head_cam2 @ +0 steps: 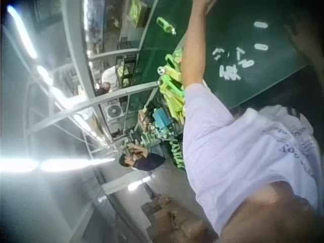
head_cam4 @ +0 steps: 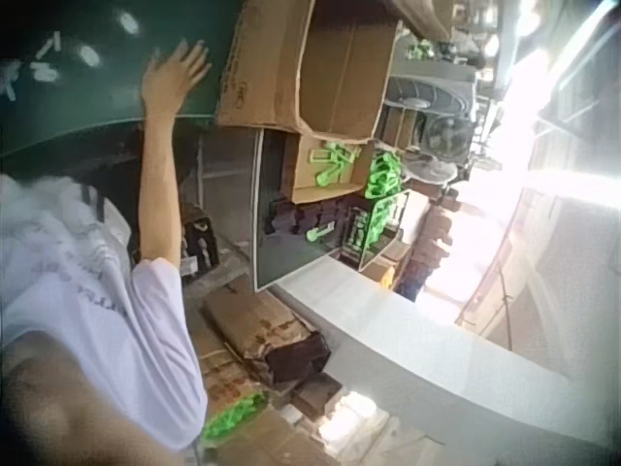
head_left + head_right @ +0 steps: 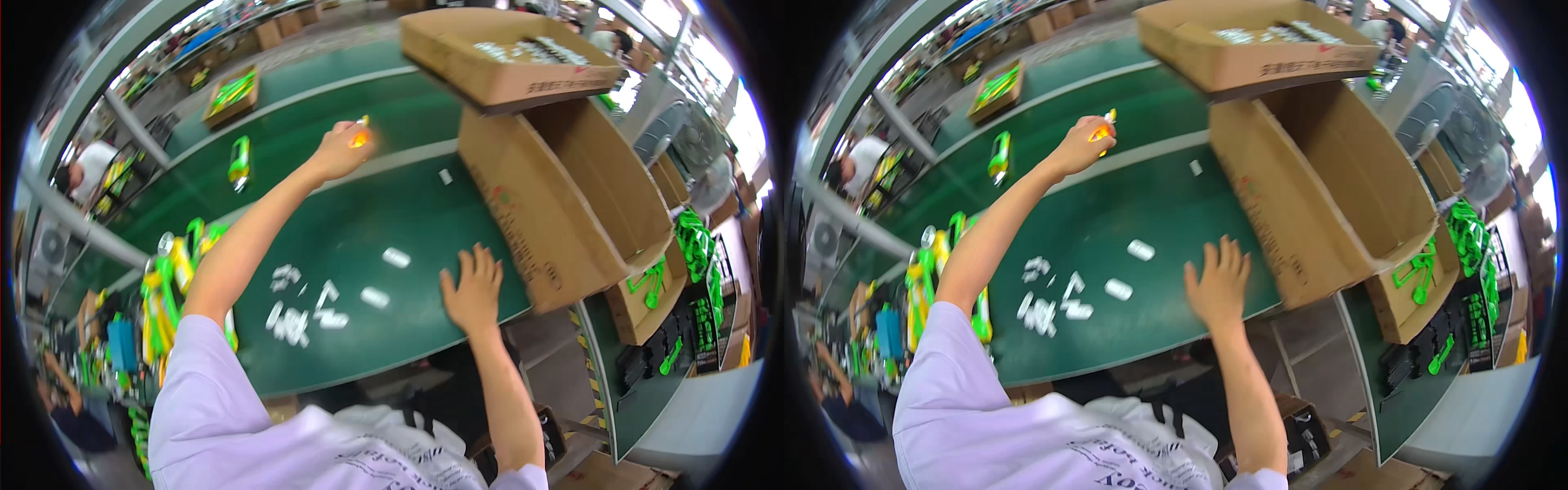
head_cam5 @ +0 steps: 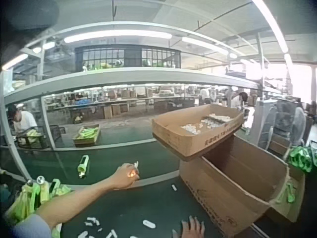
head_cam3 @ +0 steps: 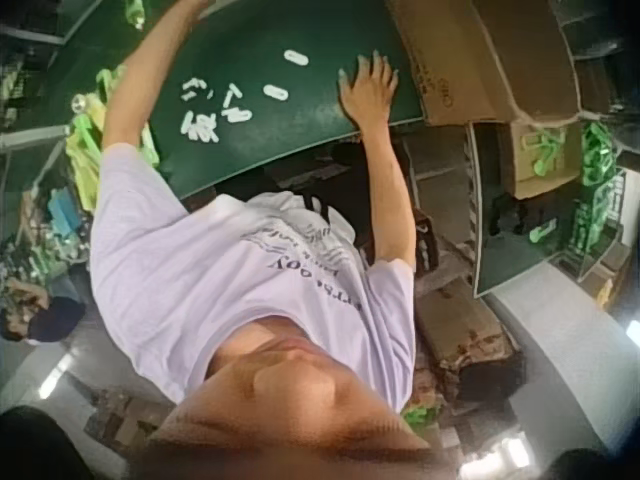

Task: The person retrieves plastic switch parts from a cardboard box onto the table, assembles flashlights by attaching components to the flashlight bodies and snapping the casings together, and places the assembled flashlights onto the conveyor belt.

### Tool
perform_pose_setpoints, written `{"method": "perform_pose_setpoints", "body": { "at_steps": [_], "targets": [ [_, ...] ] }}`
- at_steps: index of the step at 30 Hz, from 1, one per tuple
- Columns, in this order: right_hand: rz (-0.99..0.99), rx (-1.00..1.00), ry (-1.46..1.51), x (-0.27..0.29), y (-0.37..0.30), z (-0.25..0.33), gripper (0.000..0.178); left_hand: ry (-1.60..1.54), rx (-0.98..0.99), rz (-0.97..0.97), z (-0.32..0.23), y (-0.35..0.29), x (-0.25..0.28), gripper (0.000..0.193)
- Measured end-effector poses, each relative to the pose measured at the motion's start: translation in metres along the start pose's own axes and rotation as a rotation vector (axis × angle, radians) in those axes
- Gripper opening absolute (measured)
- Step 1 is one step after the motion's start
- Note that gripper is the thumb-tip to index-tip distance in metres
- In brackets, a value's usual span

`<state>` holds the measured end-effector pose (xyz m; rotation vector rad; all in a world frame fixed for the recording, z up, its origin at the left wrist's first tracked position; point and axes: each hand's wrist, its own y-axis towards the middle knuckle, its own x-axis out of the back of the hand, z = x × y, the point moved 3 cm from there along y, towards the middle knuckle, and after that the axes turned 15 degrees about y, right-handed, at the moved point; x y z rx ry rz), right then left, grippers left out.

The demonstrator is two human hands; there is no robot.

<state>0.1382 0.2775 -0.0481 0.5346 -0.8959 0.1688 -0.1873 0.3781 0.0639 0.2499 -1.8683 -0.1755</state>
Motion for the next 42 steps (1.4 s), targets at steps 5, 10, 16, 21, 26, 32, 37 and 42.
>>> {"method": "perform_pose_setpoints", "body": {
  "at_steps": [5,10,16,21,26,32,37,42],
  "targets": [
    [-0.214,0.069,0.353,0.011,-0.031,0.034,0.034,-0.17,-0.111,-0.068,-0.051,-0.15,0.034,0.027],
    [0.215,-0.611,2.069,-0.015,-0.074,0.125,0.053,-0.365,-0.061,-0.131,-0.104,-0.279,-0.005,0.036],
    [0.315,-0.767,2.301,-0.016,-0.125,0.131,0.053,0.084,-0.191,-0.091,-0.15,-0.35,-0.012,0.041],
    [0.054,-0.863,2.256,-0.006,-0.152,0.12,0.041,0.258,-0.398,-0.063,-0.165,-0.368,-0.012,0.056],
    [0.094,-0.744,2.461,-0.002,-0.173,0.095,0.04,0.048,-0.501,-0.131,-0.173,-0.378,-0.02,0.057],
    [0.028,-0.735,2.356,-0.004,-0.183,0.089,0.041,-0.168,-0.35,-0.248,-0.165,-0.386,-0.046,0.049],
    [-0.002,-0.777,2.329,-0.003,-0.191,0.089,0.041,-0.264,-0.31,-0.257,-0.164,-0.391,-0.052,0.047],
    [-0.089,-0.921,2.258,-0.007,-0.198,0.09,0.041,-0.26,-0.268,-0.249,-0.159,-0.393,-0.059,0.046]
  ]
}}
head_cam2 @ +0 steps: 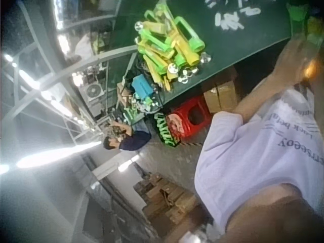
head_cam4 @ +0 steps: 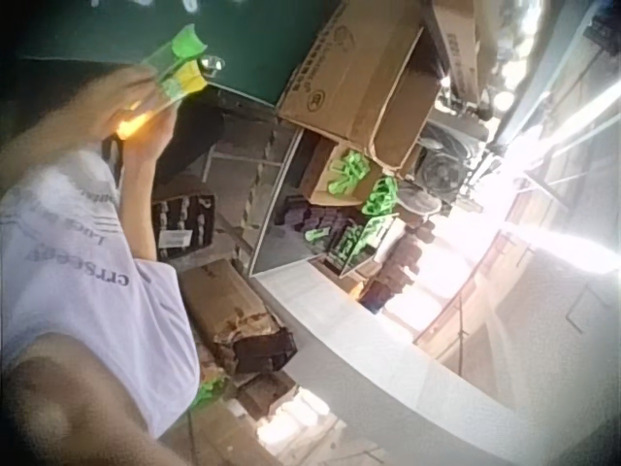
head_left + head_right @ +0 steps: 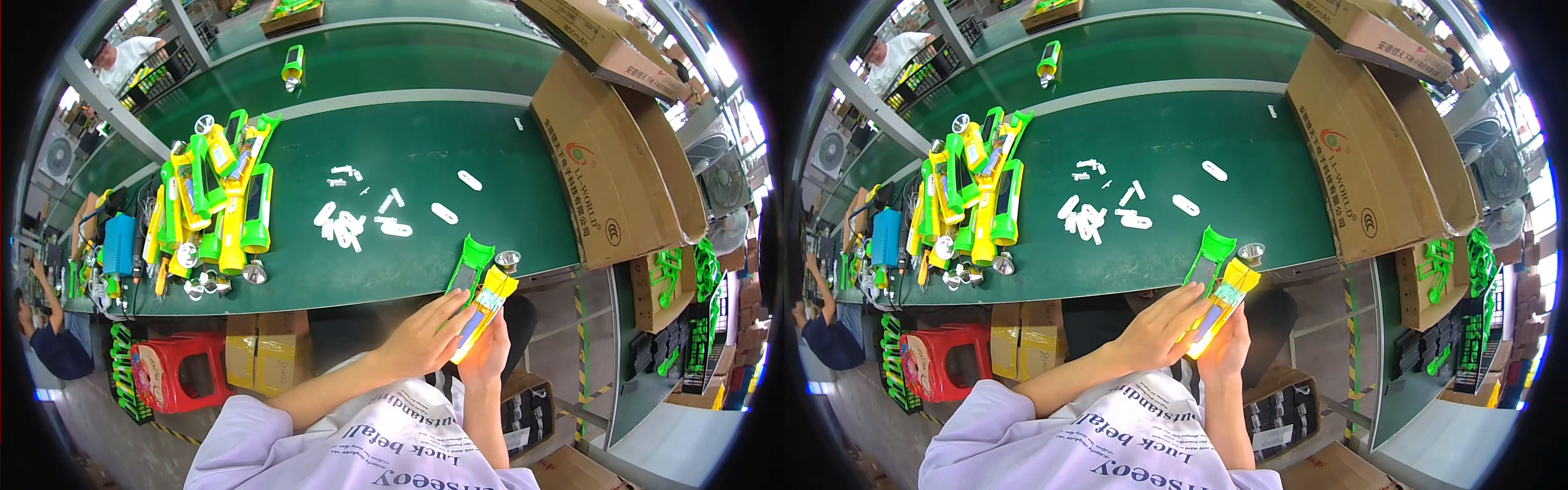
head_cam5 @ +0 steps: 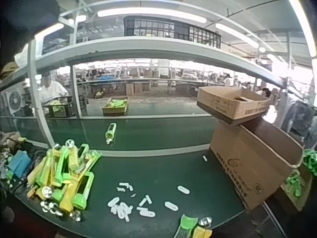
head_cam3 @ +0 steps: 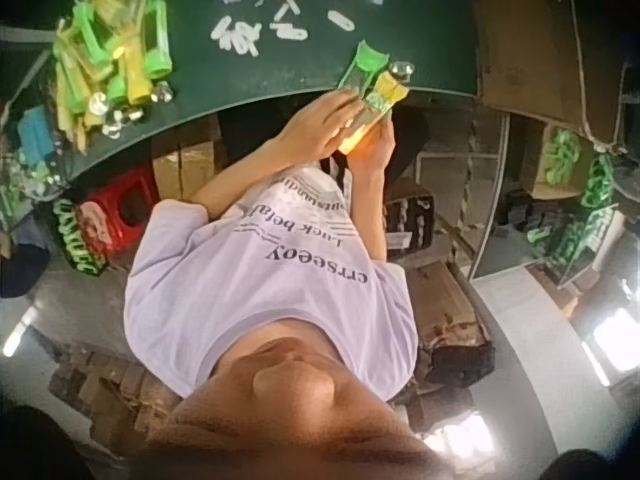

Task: The person retrieves plastic switch parts from a cardboard box onto the table, assembles flashlights by attaching components to the flashlight bodies and snapping the casings together, and places the assembled flashlights onto the conveyor belt.

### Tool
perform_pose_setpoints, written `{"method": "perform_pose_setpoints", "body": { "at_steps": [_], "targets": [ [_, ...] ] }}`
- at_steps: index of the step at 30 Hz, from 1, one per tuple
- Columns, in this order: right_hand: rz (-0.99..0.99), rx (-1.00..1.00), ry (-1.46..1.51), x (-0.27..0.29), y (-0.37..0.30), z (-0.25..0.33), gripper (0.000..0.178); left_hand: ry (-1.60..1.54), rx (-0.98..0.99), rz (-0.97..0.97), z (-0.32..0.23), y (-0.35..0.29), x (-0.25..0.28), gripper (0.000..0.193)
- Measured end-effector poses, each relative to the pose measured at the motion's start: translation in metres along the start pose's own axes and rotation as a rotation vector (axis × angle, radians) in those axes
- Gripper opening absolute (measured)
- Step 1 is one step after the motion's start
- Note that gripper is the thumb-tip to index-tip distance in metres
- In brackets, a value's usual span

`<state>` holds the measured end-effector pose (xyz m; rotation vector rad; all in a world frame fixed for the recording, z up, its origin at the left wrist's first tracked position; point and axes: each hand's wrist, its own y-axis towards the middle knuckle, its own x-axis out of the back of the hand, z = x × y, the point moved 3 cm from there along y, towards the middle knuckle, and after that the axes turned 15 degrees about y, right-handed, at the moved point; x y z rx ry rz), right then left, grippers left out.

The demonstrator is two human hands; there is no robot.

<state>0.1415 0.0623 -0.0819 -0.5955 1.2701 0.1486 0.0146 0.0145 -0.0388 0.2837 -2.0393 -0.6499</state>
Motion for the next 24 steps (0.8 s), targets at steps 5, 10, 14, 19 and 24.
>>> {"method": "perform_pose_setpoints", "body": {
  "at_steps": [5,10,14,19,24],
  "targets": [
    [-0.044,0.018,-0.053,-0.007,0.001,0.0,0.042,0.006,0.036,0.006,0.004,-0.001,0.001,0.046],
    [0.006,-0.02,0.001,-0.004,0.002,0.006,0.043,-0.002,-0.011,0.011,-0.001,-0.001,-0.007,0.046],
    [0.034,-0.003,0.018,0.0,0.004,0.016,0.041,-0.004,-0.023,0.027,-0.008,0.002,-0.015,0.051],
    [0.065,-0.022,0.036,-0.009,0.007,0.026,0.048,-0.013,-0.066,0.045,-0.017,0.013,-0.023,0.058],
    [0.197,-0.015,0.145,0.012,0.001,0.052,0.054,-0.024,-0.135,0.084,-0.04,0.025,-0.027,0.065]
  ]
}}
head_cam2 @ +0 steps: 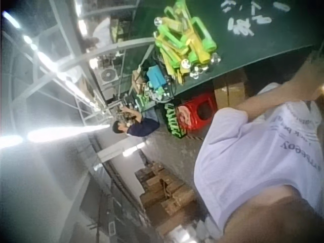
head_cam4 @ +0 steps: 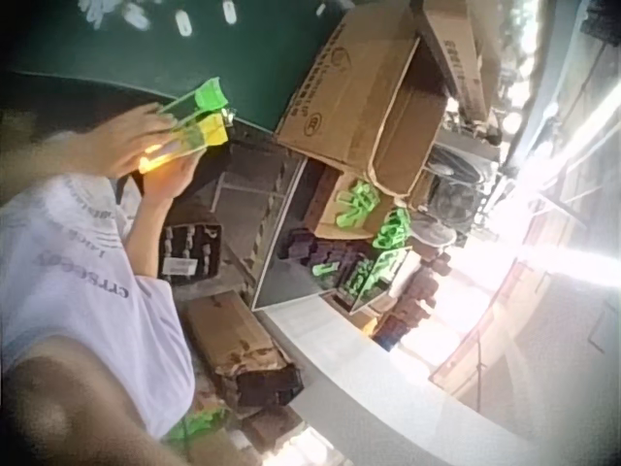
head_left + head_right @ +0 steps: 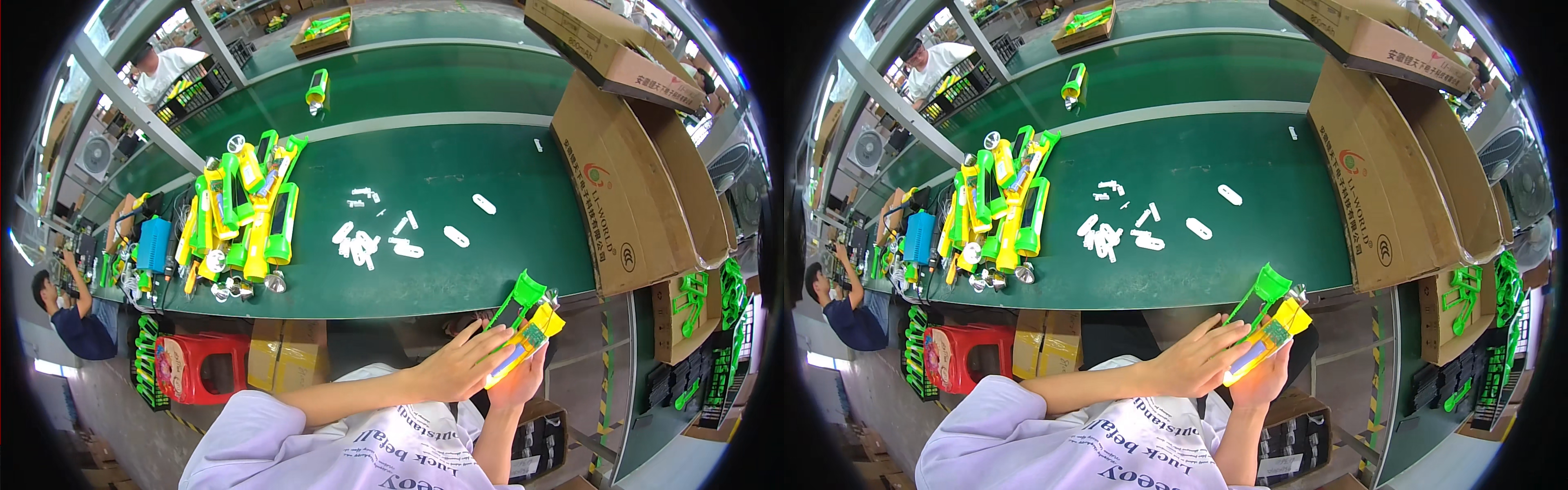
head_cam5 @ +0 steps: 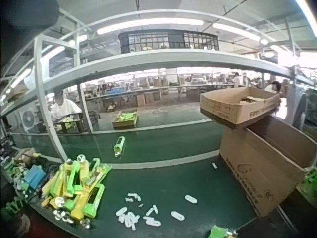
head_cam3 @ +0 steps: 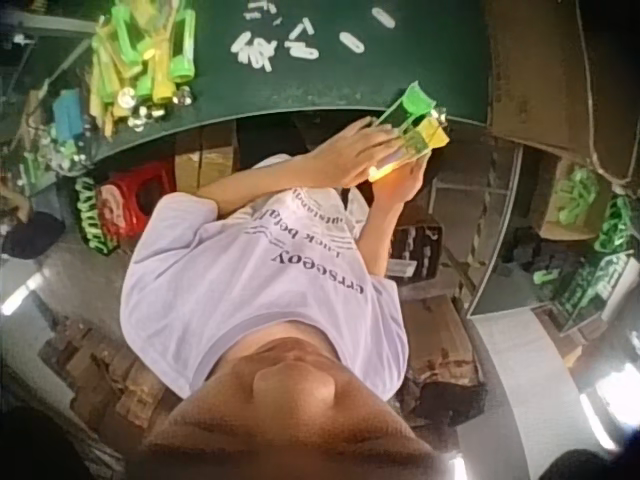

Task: The person retrieves plastic switch parts from a cardboard box onto the table, assembles flashlights by attaching components to the flashlight bodies and snapping the casings together, and places the assembled flashlights onto the conveyor belt.

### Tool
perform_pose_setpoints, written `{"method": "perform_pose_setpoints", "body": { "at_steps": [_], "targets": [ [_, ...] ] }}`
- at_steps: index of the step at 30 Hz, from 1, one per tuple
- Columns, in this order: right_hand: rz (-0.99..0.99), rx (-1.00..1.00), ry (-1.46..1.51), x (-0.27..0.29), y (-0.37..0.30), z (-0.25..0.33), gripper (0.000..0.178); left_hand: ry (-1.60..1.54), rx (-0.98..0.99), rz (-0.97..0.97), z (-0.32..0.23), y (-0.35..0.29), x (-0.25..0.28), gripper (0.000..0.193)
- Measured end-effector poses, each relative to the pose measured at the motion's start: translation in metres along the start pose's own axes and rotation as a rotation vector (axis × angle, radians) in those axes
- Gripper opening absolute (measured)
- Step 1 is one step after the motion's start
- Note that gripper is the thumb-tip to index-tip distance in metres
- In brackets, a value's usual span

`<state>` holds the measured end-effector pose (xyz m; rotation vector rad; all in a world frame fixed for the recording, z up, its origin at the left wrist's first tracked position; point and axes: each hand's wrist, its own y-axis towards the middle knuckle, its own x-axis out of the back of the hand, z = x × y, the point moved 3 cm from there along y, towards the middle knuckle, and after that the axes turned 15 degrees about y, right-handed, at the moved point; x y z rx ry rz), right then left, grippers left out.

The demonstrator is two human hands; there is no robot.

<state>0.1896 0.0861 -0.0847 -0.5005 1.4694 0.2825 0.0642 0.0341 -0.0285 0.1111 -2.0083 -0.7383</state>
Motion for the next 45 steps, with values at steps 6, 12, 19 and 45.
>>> {"method": "perform_pose_setpoints", "body": {
  "at_steps": [6,12,19,45],
  "targets": [
    [-0.008,0.095,0.12,0.032,-0.018,0.037,0.055,0.037,-0.11,-0.057,0.005,0.054,0.014,0.063],
    [-0.048,-0.144,0.128,0.051,-0.046,0.056,0.07,0.04,-0.312,-0.189,-0.044,0.286,0.064,0.026],
    [0.007,-0.213,0.376,0.099,-0.068,0.06,0.061,0.8,-0.279,0.849,-0.015,0.509,-0.089,0.031],
    [-0.527,-0.459,0.48,0.222,-0.034,0.098,0.052,0.592,0.4,1.593,0.103,0.444,-0.228,0.115]
  ]
}}
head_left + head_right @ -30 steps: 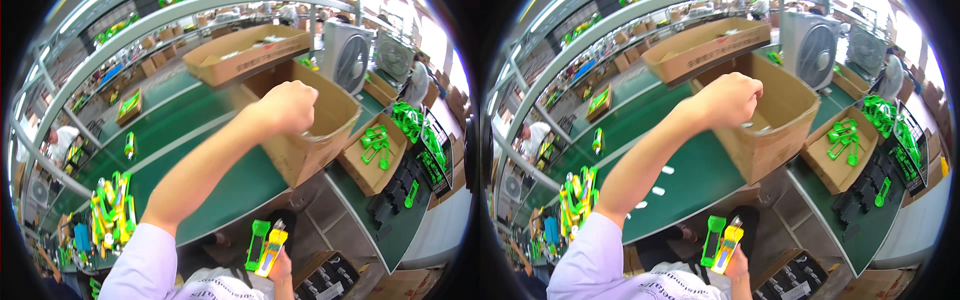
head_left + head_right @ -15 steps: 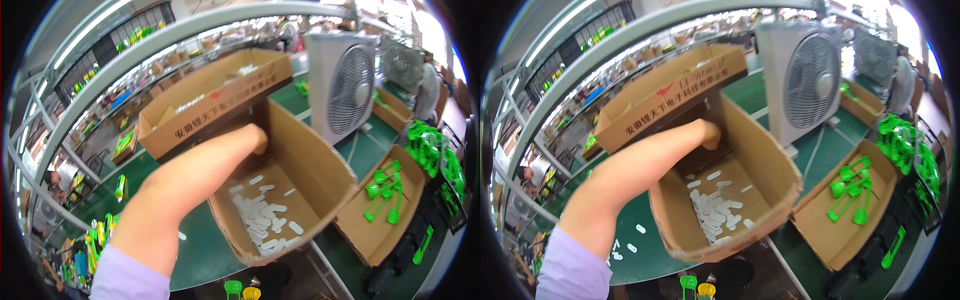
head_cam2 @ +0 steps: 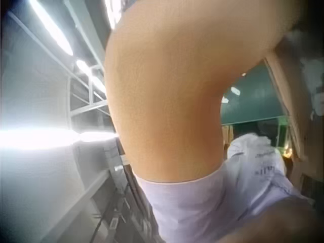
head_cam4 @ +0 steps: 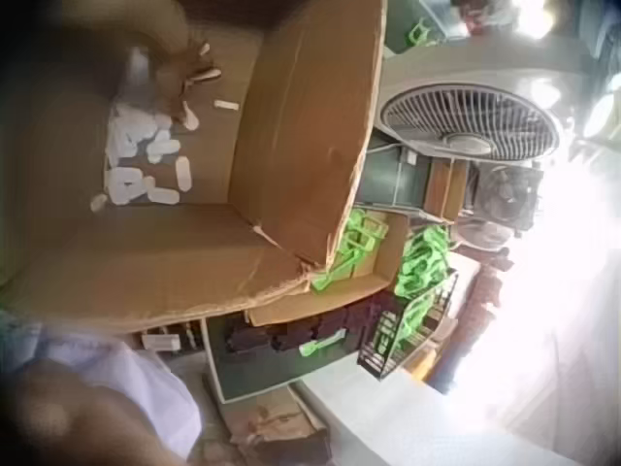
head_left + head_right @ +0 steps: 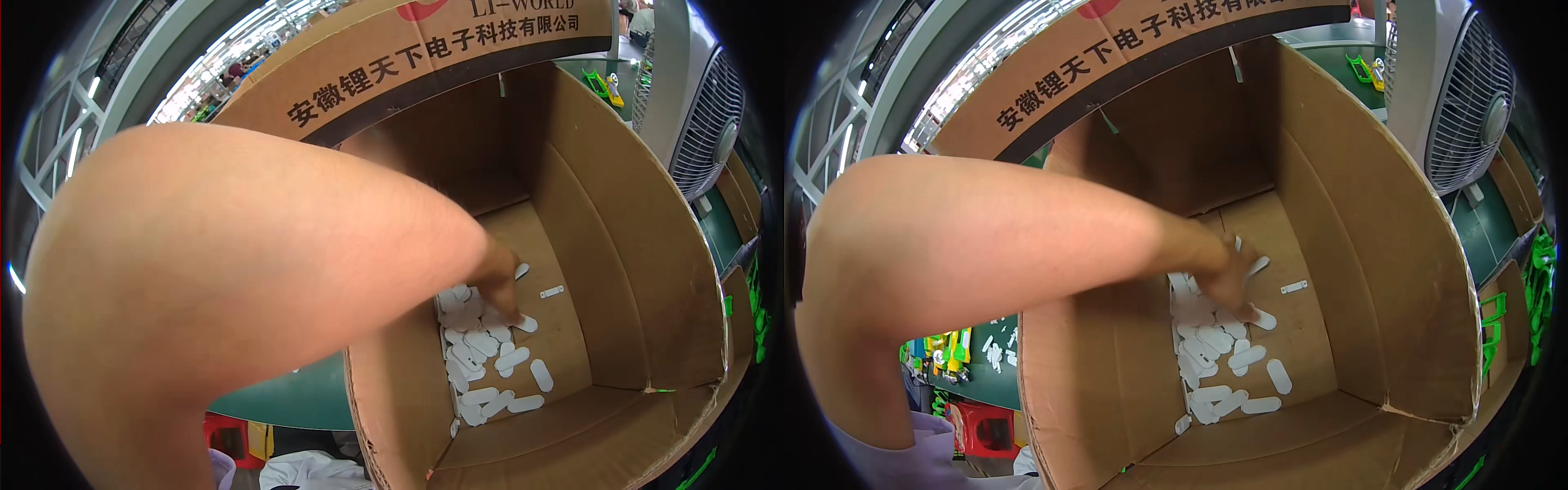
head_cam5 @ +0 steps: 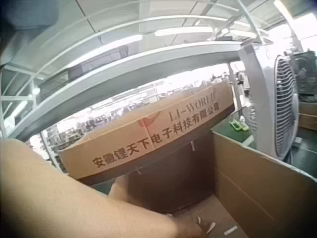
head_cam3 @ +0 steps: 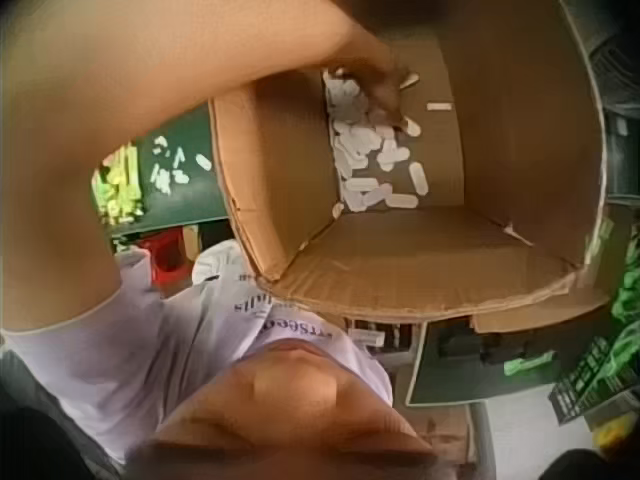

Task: The person retrieves plastic switch parts from a cardboard box onto the table, assembles flashlights by attaching components to the flashlight bodies and snapping the casings together, and places the assembled flashlights onto the conveyor belt.

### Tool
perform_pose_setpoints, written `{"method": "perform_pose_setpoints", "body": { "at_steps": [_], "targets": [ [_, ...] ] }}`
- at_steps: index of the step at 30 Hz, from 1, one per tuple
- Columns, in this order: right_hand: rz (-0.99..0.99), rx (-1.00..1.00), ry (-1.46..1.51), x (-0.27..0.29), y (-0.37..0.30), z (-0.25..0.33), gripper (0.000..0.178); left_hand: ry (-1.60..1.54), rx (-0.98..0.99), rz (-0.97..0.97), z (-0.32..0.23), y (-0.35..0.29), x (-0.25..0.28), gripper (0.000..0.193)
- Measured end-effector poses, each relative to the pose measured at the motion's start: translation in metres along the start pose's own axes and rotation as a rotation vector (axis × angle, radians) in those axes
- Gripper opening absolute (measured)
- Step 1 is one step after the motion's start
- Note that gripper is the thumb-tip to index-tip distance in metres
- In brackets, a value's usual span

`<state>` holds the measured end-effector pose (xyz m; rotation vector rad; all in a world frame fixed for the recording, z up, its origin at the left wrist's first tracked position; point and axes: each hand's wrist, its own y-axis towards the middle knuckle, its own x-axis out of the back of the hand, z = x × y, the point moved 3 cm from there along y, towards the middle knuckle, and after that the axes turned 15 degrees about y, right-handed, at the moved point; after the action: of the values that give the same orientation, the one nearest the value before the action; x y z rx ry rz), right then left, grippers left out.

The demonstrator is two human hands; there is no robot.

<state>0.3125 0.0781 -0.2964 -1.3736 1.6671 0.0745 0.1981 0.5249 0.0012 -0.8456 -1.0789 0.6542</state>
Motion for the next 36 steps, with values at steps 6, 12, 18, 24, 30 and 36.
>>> {"method": "perform_pose_setpoints", "body": {
  "at_steps": [6,12,18,24,30,36],
  "targets": [
    [-0.025,0.018,-0.013,0.012,-0.002,-0.001,0.05,0.358,-0.246,-0.178,-0.042,-0.062,-0.051,0.11],
    [-0.044,0.091,-0.012,0.018,0.0,0.004,0.047,0.406,-0.428,-0.046,-0.046,-0.046,-0.055,0.11],
    [-0.034,0.176,-0.012,0.011,0.014,0.01,0.045,0.515,-0.285,-0.37,-0.009,-0.042,-0.03,0.116],
    [-0.028,0.197,-0.066,-0.001,0.025,0.02,0.044,0.246,0.072,-0.155,0.054,-0.017,-0.023,0.145],
    [-0.069,0.284,-0.058,-0.003,0.031,0.028,0.042,-0.021,0.065,-0.139,0.015,-0.014,-0.034,0.134],
    [-0.118,0.345,-0.063,-0.011,0.029,0.031,0.04,-0.222,0.04,-0.226,-0.012,-0.029,-0.051,0.127]
  ]
}}
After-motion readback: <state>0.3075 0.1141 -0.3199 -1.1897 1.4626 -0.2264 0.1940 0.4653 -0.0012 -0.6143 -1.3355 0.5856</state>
